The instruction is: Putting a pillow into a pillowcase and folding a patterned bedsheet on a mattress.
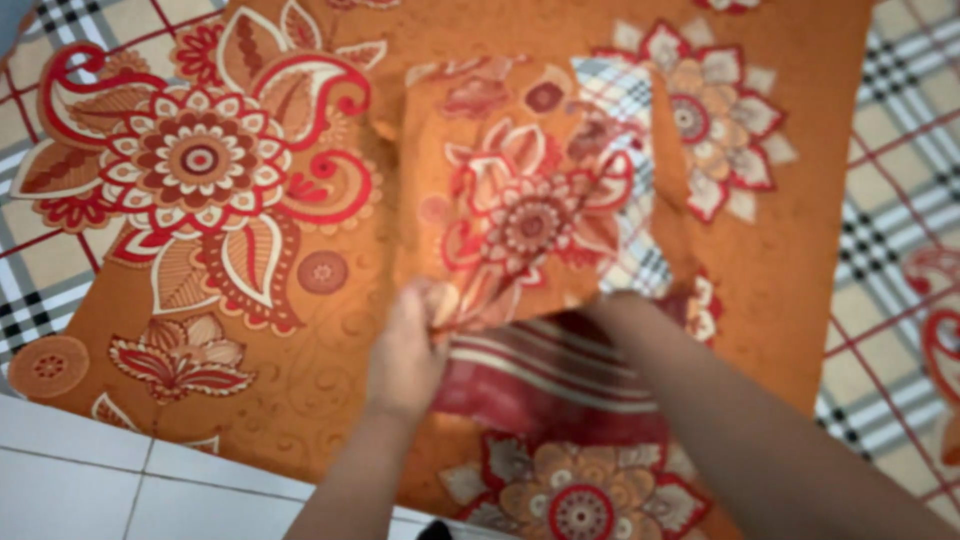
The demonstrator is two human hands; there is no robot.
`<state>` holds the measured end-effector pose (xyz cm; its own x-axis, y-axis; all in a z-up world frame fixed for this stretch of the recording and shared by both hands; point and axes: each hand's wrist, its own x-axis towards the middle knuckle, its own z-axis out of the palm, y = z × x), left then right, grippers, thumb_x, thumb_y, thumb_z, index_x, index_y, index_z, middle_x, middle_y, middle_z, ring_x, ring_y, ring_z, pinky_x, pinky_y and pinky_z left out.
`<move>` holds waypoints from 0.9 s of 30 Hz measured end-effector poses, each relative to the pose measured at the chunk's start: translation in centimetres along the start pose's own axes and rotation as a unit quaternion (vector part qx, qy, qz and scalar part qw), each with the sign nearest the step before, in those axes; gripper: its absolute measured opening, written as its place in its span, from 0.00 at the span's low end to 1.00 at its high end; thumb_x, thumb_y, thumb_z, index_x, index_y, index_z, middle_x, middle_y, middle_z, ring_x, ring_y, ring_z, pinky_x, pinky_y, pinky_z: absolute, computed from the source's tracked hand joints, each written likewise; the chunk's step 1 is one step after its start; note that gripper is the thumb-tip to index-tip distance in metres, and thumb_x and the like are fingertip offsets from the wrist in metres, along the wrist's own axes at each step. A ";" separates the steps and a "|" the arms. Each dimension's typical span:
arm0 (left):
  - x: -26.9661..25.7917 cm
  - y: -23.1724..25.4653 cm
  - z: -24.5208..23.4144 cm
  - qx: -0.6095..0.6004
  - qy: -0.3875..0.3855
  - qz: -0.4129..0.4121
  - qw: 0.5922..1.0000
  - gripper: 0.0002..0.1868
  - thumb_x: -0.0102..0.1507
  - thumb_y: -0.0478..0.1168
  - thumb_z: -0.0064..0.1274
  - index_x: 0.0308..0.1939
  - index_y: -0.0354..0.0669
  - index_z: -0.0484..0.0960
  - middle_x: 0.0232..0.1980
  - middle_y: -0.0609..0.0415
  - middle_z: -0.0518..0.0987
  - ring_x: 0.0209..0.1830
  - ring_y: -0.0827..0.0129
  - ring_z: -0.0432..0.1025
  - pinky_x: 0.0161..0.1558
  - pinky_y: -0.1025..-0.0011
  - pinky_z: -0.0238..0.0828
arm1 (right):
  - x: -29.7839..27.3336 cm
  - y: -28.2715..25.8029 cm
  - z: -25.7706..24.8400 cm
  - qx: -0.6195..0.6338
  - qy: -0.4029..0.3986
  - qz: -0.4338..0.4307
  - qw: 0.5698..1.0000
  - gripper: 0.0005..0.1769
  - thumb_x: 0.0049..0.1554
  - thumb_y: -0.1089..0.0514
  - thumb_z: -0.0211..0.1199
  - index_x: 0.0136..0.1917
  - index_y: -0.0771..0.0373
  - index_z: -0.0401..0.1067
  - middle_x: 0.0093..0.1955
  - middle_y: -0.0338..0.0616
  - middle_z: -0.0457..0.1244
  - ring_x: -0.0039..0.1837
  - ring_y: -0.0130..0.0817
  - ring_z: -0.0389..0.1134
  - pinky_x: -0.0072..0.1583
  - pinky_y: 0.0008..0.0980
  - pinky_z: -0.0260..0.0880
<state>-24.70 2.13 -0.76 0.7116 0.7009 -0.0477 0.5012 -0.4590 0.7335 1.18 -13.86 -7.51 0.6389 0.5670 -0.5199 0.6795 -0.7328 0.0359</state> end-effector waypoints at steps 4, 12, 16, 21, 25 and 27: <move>-1.0 -4.4 3.3 0.057 0.089 -0.106 0.989 0.28 0.53 0.33 0.61 0.57 0.39 0.73 0.51 0.34 0.76 0.51 0.43 0.72 0.52 0.53 0.70 | -1.2 3.3 0.9 -0.027 -0.068 0.012 0.997 0.21 0.65 0.49 0.44 0.68 0.48 0.70 0.68 0.50 0.64 0.67 0.54 0.66 0.76 0.61 0.46; -3.1 -7.2 5.2 -0.024 -0.002 -0.240 0.970 0.20 0.63 0.41 0.51 0.58 0.40 0.73 0.54 0.39 0.80 0.57 0.47 0.74 0.59 0.57 0.69 | -3.8 11.9 8.8 0.174 0.271 -0.109 0.940 0.14 0.60 0.63 0.49 0.54 0.63 0.74 0.57 0.61 0.68 0.62 0.62 0.69 0.66 0.53 0.66; -4.3 -9.7 6.7 -0.104 0.021 -0.230 0.967 0.24 0.64 0.45 0.53 0.60 0.37 0.71 0.56 0.41 0.79 0.58 0.51 0.74 0.60 0.60 0.68 | -5.0 9.5 7.5 0.227 0.389 -0.156 0.879 0.20 0.55 0.68 0.49 0.59 0.66 0.73 0.63 0.64 0.66 0.66 0.66 0.67 0.67 0.56 0.66; -4.2 -7.6 4.7 -0.231 -0.049 -0.290 0.927 0.42 0.61 0.53 0.56 0.75 0.38 0.61 0.67 0.44 0.74 0.65 0.59 0.70 0.64 0.64 0.66 | -4.3 10.8 10.2 0.295 0.171 0.061 0.938 0.20 0.58 0.52 0.61 0.63 0.58 0.74 0.61 0.55 0.70 0.66 0.53 0.70 0.64 0.45 0.71; -3.4 -5.3 3.5 -0.233 -0.098 -0.365 0.896 0.48 0.58 0.55 0.62 0.76 0.40 0.58 0.66 0.43 0.73 0.65 0.58 0.70 0.64 0.64 0.67 | -4.3 11.7 12.9 0.423 0.200 0.192 0.863 0.31 0.56 0.48 0.65 0.65 0.70 0.63 0.58 0.61 0.68 0.61 0.53 0.71 0.63 0.43 0.71; -2.7 -4.3 3.1 -0.265 -0.103 -0.410 0.867 0.51 0.55 0.53 0.64 0.76 0.44 0.56 0.66 0.44 0.73 0.64 0.57 0.71 0.60 0.60 0.71 | -2.5 13.7 17.1 0.504 0.217 0.100 0.830 0.29 0.67 0.45 0.54 0.72 0.67 0.64 0.66 0.59 0.66 0.68 0.49 0.67 0.67 0.42 0.65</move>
<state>-27.30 0.50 -5.89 0.3236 0.5360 -0.7797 0.6217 0.5008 0.6023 2.76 -31.77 -20.26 0.9213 0.3173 -0.2247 0.0367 -0.6463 -0.7622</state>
